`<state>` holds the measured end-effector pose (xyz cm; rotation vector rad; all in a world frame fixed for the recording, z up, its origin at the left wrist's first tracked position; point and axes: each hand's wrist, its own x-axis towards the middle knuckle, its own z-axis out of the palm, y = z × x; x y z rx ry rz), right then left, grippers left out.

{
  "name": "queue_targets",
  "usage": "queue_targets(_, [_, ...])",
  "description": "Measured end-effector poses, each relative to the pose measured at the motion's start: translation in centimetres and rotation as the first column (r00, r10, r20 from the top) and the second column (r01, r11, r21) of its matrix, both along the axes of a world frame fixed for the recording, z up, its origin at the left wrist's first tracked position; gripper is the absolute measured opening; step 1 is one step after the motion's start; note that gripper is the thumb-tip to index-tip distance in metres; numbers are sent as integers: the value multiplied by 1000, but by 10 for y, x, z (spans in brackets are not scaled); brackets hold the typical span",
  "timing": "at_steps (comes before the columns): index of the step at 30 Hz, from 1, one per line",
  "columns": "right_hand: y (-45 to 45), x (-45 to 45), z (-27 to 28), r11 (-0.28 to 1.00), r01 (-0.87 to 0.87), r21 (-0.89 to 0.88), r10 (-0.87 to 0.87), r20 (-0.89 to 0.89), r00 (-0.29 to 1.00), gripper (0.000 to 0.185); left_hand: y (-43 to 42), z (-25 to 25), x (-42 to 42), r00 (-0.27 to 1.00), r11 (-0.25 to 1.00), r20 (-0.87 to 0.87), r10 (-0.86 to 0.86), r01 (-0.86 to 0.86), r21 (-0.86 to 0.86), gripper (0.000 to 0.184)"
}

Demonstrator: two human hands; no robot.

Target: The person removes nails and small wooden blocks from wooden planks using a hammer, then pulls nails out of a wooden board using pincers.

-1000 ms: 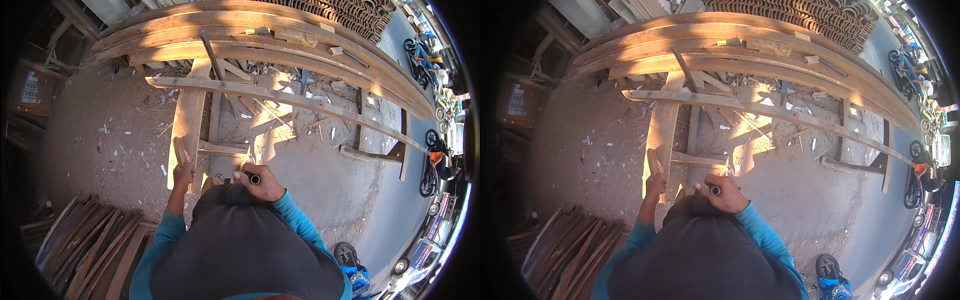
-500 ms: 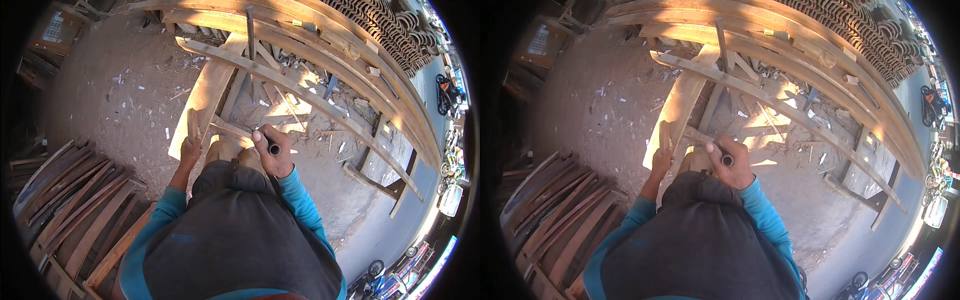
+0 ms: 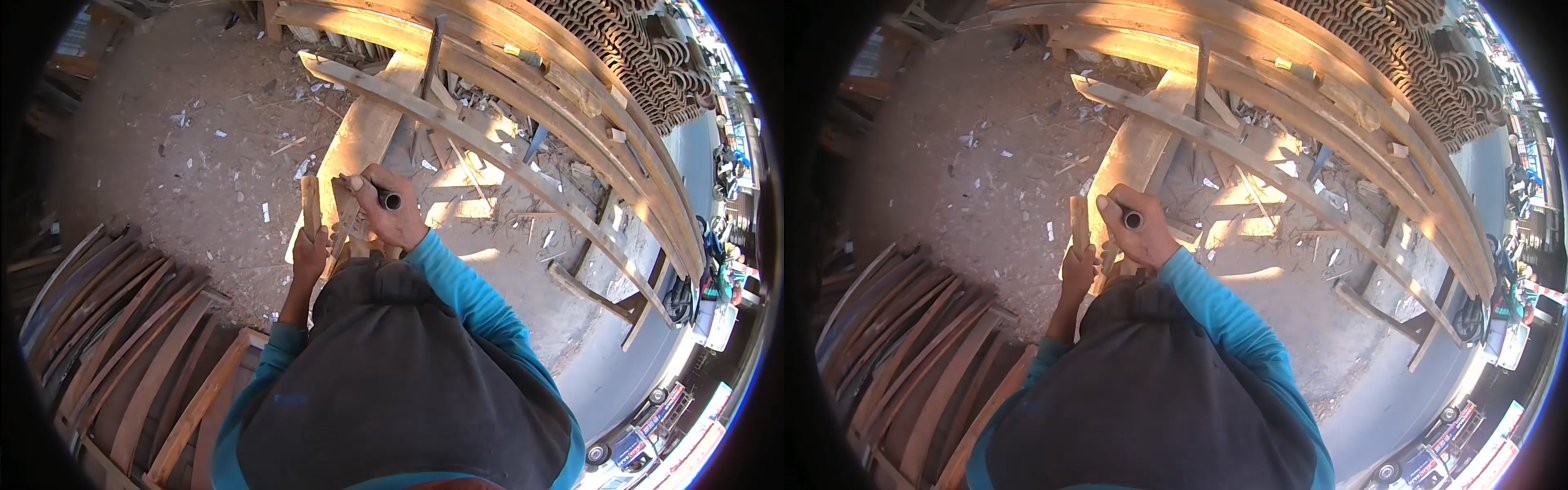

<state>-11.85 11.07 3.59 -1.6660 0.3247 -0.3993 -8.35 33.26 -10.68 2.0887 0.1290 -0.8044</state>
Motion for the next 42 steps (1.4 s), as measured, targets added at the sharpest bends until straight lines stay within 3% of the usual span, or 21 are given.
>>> queue_targets(2, [-4,5,6,999,51,19,-51,-31,998,34,6,-7,4,1000,1000,28,14,-14,-11,42])
queue_targets(4, [-6,8,10,996,78,42,-75,-70,995,38,16,-40,6,951,1000,306,-31,31,6,42])
queue_targets(5, [-5,9,17,985,134,109,-127,-69,990,39,18,-39,7,954,1000,298,-29,30,2,42])
queue_targets(6, [-4,10,25,966,189,174,-179,-71,981,40,19,-34,10,983,997,162,-81,78,25,42])
queue_targets(7, [-5,10,34,976,183,116,-169,-127,977,41,20,-29,12,991,991,23,-131,130,39,41])
queue_targets(10, [-4,17,24,990,141,-7,-141,-65,988,40,9,-9,22,995,999,-88,-48,47,-15,40])
queue_targets(12, [-2,25,12,993,111,-48,-115,-93,989,37,2,0,24,996,999,-82,-38,38,-2,41])
queue_targets(15, [-5,34,18,998,59,-10,-59,-121,991,34,0,-33,20,984,1000,176,-6,2,22,54])
queue_targets(16, [-3,35,28,999,43,-6,-44,-127,991,34,5,-41,18,985,1000,170,9,-13,26,54])
queue_targets(18, [-2,37,41,997,0,-77,-9,-116,993,37,8,-35,19,993,993,-27,-114,115,40,57])
queue_targets(20, [-8,45,20,995,-47,-92,36,-118,992,38,6,-46,17,994,992,8,-105,104,70,54])
queue_targets(22, [-19,48,10,989,-94,-112,80,-121,989,40,-8,-29,17,992,998,109,60,-62,17,52])
queue_targets(23, [-28,48,9,995,-89,-54,80,-148,986,41,-23,4,21,981,990,139,135,-127,-63,50])
queue_targets(24, [-35,48,9,996,-89,8,89,-176,980,42,-29,-1,23,979,988,138,152,-145,-62,50])
queue_targets(26, [-56,40,18,997,-68,36,73,-168,983,44,-33,-21,31,940,992,321,117,-129,15,47])
queue_targets(27, [-70,35,23,998,-3,64,11,-132,991,43,-34,-28,39,977,987,208,49,-79,140,41])
queue_targets(30, [-114,22,60,993,81,81,-89,94,992,38,-57,-21,50,954,975,211,212,-223,27,39])
queue_targets(32, [-145,14,68,994,83,76,-96,191,977,35,-83,-12,68,935,941,133,328,-310,-138,37])
queue_targets(36, [-183,15,86,967,237,-92,-238,2,971,41,-152,-24,132,907,915,200,370,-318,-247,39])
queue_targets(39, [-211,31,69,952,206,-225,-222,-47,974,42,-214,-36,181,831,897,352,431,-354,-265,51])
queue_targets(42, [-216,56,59,970,151,-192,-174,-109,979,44,-266,-55,217,778,898,450,438,-397,-188,64])
